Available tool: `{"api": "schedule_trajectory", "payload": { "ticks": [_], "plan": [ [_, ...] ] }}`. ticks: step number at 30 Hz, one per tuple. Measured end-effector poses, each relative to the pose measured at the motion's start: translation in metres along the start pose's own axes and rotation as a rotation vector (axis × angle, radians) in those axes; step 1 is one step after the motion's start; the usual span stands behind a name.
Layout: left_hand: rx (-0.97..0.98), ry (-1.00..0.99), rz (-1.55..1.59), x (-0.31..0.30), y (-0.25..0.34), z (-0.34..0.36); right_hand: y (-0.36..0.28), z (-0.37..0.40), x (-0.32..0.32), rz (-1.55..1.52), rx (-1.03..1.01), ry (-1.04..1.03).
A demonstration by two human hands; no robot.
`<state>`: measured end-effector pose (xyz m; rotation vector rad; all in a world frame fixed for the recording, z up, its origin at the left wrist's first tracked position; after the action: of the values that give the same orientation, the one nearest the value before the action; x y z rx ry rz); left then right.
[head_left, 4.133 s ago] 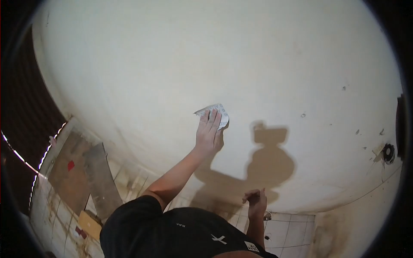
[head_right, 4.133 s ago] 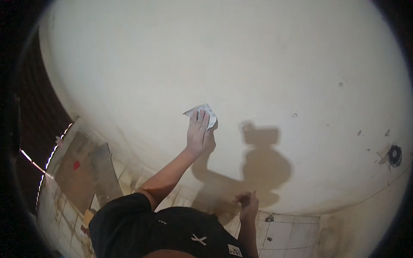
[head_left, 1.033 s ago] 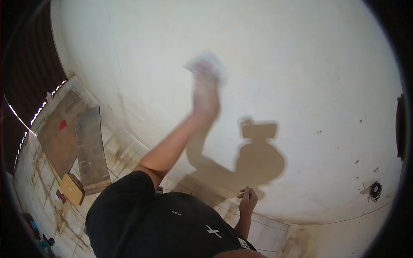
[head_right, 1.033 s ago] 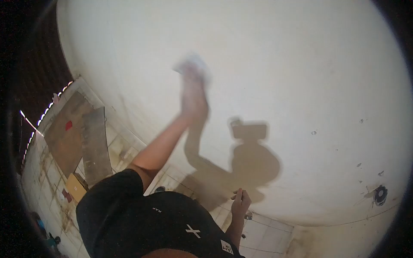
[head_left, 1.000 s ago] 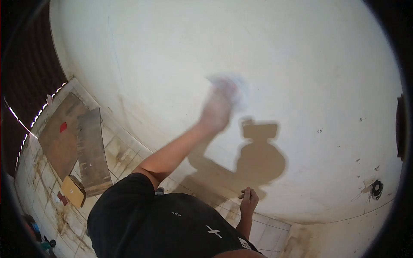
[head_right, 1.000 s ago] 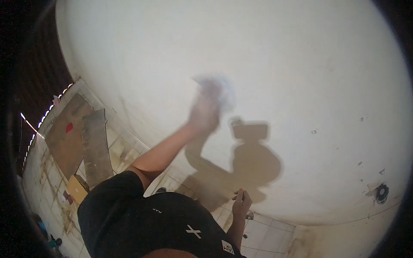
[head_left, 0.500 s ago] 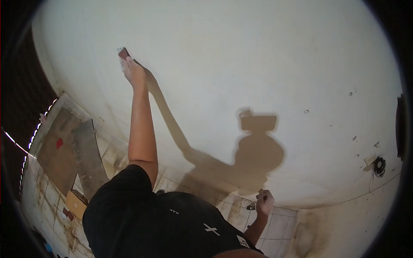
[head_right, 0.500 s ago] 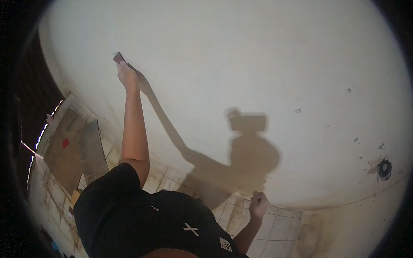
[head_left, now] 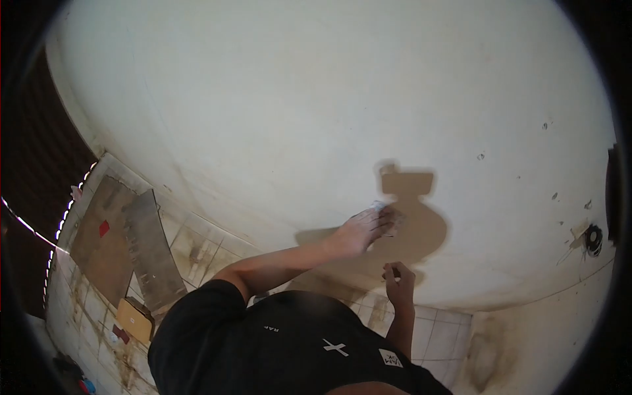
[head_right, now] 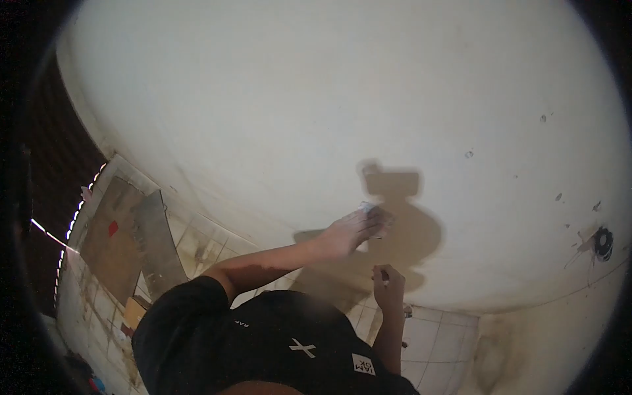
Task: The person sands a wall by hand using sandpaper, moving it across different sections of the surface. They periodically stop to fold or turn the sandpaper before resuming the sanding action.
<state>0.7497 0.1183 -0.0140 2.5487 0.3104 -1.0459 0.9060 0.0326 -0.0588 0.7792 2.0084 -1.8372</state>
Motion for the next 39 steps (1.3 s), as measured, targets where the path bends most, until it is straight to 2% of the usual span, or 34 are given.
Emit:
{"api": "schedule_trajectory", "payload": {
  "ticks": [2, 5, 8, 11, 14, 17, 20, 22, 23, 24, 25, 27, 28, 29, 31, 32, 34, 36, 38, 39],
  "plan": [
    [-0.031, -0.112, -0.061, 0.030, -0.026, 0.042, -0.009, 0.001, 0.028, -0.056, -0.011, -0.093],
    [-0.148, -0.217, -0.016, 0.026, -0.046, 0.085, -0.006, 0.000, 0.062, 0.060, -0.035, -0.230],
    [-0.617, -0.145, 0.503, 0.001, -0.081, 0.128, -0.018, -0.001, 0.081, 0.057, -0.120, -0.306],
    [-0.960, 0.130, 0.821, -0.020, -0.098, 0.167, -0.039, -0.002, 0.088, 0.007, -0.071, -0.181],
    [-1.049, 0.200, 1.105, -0.046, -0.068, 0.166, -0.027, -0.014, 0.119, -0.497, 0.024, -0.148],
    [-0.932, 0.157, 1.370, -0.060, -0.029, 0.151, -0.062, -0.011, 0.147, -1.179, 0.012, -0.571],
    [-0.759, 0.065, 1.023, -0.085, -0.013, 0.133, -0.079, -0.019, 0.139, -0.695, 0.159, -0.592],
    [-0.689, 0.075, 0.861, -0.080, -0.016, 0.146, -0.094, -0.045, 0.079, -0.757, -0.010, -0.283],
    [-0.645, 0.096, 0.775, -0.080, -0.020, 0.152, -0.106, -0.056, 0.026, -0.686, -0.116, -0.015],
    [-0.717, 0.097, 0.823, -0.076, -0.027, 0.165, -0.112, -0.062, -0.032, -0.606, -0.220, 0.246],
    [-0.796, 0.098, 0.867, -0.075, -0.032, 0.184, -0.062, -0.066, -0.089, -0.527, -0.077, 0.672],
    [-0.951, 0.093, 0.930, -0.080, -0.048, 0.211, -0.140, -0.028, -0.169, -0.315, -0.244, 1.003],
    [-1.028, 0.090, 0.952, -0.084, -0.057, 0.223, -0.156, -0.019, -0.186, -0.359, -0.351, 1.266],
    [-1.116, 0.087, 0.977, -0.087, -0.066, 0.234, -0.155, -0.030, -0.193, -0.345, -0.360, 1.396],
    [-1.094, 0.135, 0.979, -0.103, -0.075, 0.232, -0.126, -0.043, -0.185, -0.301, -0.355, 1.635],
    [-1.086, 0.162, 0.976, -0.108, -0.080, 0.227, -0.106, -0.078, -0.152, -0.306, -0.351, 1.552],
    [-1.003, 0.201, 0.962, -0.126, -0.077, 0.206, -0.200, -0.120, -0.032, 0.505, -0.740, 1.045],
    [-0.955, 0.212, 0.976, -0.143, -0.068, 0.190, -0.252, -0.103, 0.084, 0.339, -1.058, 0.316],
    [-0.946, 0.234, 1.021, -0.151, -0.063, 0.184, -0.286, -0.058, 0.118, 0.241, -1.120, 0.125],
    [-0.965, 0.211, 1.047, -0.147, -0.063, 0.186, -0.285, -0.052, 0.119, 0.205, -1.074, 0.131]
  ]
}}
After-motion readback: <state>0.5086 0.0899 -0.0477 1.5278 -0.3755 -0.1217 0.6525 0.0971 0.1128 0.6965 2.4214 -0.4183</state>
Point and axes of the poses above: each hand's wrist, its own z-axis away from the middle knuckle, its own x-axis out of the palm, y = z × x, the point moved 9 cm from there along -z, towards the middle knuckle, and after that the axes turned 1 degree about y, right-handed, at the moved point
